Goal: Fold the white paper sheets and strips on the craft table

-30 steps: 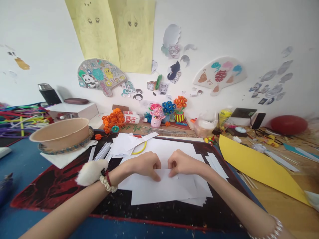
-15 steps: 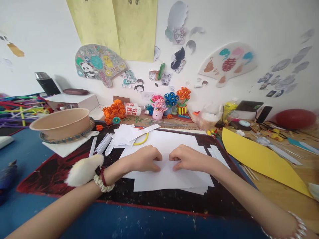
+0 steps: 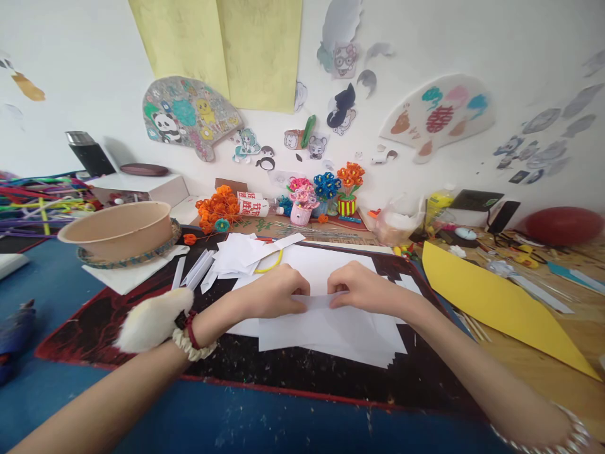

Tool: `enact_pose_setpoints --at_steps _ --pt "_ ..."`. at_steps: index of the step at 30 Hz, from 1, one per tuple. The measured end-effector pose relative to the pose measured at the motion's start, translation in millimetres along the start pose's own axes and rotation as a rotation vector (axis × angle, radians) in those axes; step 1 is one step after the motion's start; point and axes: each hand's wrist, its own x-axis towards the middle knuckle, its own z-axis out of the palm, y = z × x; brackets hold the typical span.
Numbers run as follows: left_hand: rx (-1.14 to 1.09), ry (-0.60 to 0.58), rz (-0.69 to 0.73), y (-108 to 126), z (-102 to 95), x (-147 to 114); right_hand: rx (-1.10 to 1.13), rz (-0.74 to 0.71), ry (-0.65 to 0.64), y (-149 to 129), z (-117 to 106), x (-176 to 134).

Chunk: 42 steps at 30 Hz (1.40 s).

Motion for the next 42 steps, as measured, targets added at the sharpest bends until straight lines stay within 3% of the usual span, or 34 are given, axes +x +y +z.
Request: enact_pose_setpoints --at_steps 3,6,8,11,16,21,28,33,42 --pt "0.243 0.184 0.062 15.9 -20.5 -5.8 -0.24 -0.086 0.248 -16.2 -18.7 -10.7" --pt "0.586 0.352 0.193 34.1 -29.2 -15.6 -0.539 -0.215 0.528 -32.9 -20.7 -24.6" --pt "0.789 0.442 0.297 41.8 -20.9 -23.4 -0.739 -0.282 0.686 -40.0 -7.5 -32.2" --pt "0.977 0.557 0.393 43.4 8.2 -34.6 -0.914 -0.408 0.785 -41.2 26.8 -39.2" --pt "1.072 0.509 0.404 34.3 54.2 -46.1 -0.956 -0.428 0.714 -30.7 75.0 -43.3" --pt "1.015 0.495 0.392 29.0 69.2 -48.1 -0.911 -0.4 0.633 -27.5 87.5 -44.9" --pt "0.878 0.468 0.352 24.4 70.9 -44.4 -0.826 -0.284 0.518 -33.2 82.1 -46.4" --pt "0.798 0.443 0.341 21.2 68.5 -42.6 -0.572 -0.198 0.434 -28.3 77.3 -45.8" --pt "0.37 0.071 0.026 23.3 34.0 -29.7 -0.029 0.066 0.05 -15.5 41.3 -21.9"
